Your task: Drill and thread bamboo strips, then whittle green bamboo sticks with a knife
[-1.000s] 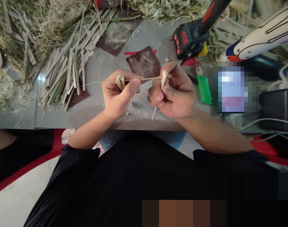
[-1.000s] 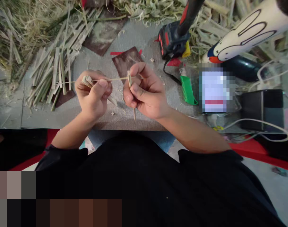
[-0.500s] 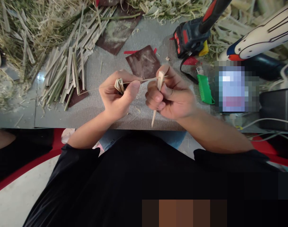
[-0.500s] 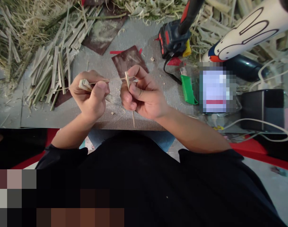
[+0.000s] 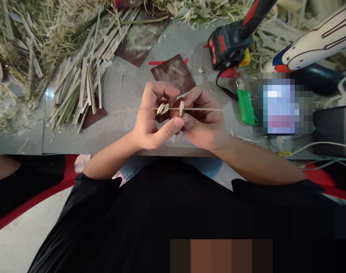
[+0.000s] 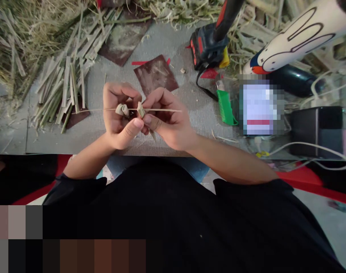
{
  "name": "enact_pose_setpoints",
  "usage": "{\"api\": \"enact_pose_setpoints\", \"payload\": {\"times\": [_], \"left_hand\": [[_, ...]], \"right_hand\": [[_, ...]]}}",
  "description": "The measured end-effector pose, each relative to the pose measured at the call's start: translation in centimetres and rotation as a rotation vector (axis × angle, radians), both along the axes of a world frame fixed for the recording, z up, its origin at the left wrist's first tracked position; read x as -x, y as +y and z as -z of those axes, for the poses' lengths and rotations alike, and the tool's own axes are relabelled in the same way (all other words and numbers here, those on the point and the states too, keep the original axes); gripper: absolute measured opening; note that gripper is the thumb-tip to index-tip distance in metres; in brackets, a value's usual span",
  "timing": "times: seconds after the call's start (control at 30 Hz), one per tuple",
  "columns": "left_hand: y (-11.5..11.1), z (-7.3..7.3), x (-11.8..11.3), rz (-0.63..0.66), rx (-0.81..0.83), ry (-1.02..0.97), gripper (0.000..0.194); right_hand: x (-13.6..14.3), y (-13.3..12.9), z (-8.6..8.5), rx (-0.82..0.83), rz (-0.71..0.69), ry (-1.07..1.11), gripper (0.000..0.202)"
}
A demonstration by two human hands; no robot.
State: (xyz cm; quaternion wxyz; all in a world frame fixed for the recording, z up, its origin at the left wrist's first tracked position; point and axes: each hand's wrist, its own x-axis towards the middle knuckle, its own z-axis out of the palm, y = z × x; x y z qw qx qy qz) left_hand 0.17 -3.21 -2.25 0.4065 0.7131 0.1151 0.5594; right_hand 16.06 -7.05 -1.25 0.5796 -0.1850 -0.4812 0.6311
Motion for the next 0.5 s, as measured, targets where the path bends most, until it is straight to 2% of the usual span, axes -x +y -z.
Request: {"api": "enact_pose_setpoints", "payload": {"times": [0.13,0.2,0.27,0.4,0.5], "left_hand": [[0.6,0.8,0.3,-0.033,-0.069,0.093,0.061],[1.0,1.3,0.4,-0.048,-0.105,0.143,0.075],[1.4,1.8,0.2,-0.049,-0.139,0.159,0.08],[1.8,2.1,-0.6,-0.112,-0.252,0.025,0.061],[1.9,1.9,-1.2,-0.174,-0.351,-0.043,0.049]], "right_hand": [[0.5,-0.5,0.4,-0.138,0.274,-0.179,0.026],[0.7,-0.7,0.3,-0.201,0.372,-0.224,0.024],[0.9,-0.7,0.2,-0.261,0.439,-0.253,0.022],[1.1,-0.4,0.6,-0.346,0.53,-0.253,0.016],[1.0,-0.5,0.7,-0.314,0.489,-0.209,0.019]]}}
